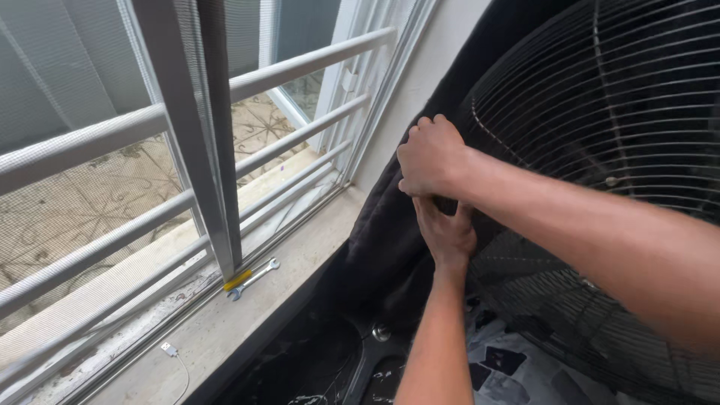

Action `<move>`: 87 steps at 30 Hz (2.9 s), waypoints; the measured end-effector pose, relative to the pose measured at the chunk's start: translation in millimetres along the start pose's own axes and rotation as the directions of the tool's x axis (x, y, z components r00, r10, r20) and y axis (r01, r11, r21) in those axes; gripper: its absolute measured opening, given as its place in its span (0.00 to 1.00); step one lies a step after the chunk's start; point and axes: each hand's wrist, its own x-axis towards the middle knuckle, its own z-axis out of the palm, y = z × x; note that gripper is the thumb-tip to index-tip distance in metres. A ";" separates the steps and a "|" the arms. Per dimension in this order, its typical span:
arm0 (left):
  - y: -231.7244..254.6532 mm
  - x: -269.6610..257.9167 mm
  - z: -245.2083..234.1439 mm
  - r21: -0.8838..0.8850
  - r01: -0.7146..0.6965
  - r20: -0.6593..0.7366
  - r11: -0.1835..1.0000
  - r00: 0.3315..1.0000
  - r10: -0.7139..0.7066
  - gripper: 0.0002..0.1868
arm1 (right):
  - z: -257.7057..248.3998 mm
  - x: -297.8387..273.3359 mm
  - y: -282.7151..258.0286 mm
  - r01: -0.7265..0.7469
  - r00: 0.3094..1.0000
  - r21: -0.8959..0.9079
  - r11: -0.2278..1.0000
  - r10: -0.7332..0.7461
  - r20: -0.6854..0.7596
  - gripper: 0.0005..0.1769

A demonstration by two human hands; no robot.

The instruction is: The person uses a wrench to tighten the central hub of a standing fan's blades. They then pick up the front wire cage and attach it to the fan head, aligning and securing the clips to complete the assembly.

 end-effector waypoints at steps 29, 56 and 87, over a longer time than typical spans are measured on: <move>-76.1 82.8 21.5 -0.362 0.818 0.713 0.447 0.552 -0.433 0.51 | -36.7 -79.9 151.8 -0.270 0.874 -0.146 0.952 0.179 -0.453 0.40; -78.9 94.9 27.0 -0.394 0.797 0.685 0.458 0.587 -0.431 0.47 | -23.6 -36.5 53.1 -0.248 0.913 -0.509 0.824 0.024 -0.406 0.33; -97.5 94.4 25.1 -0.319 0.895 0.824 0.313 0.425 -0.375 0.46 | 25.3 -12.9 70.2 -0.148 0.868 -0.234 0.961 0.012 -0.497 0.13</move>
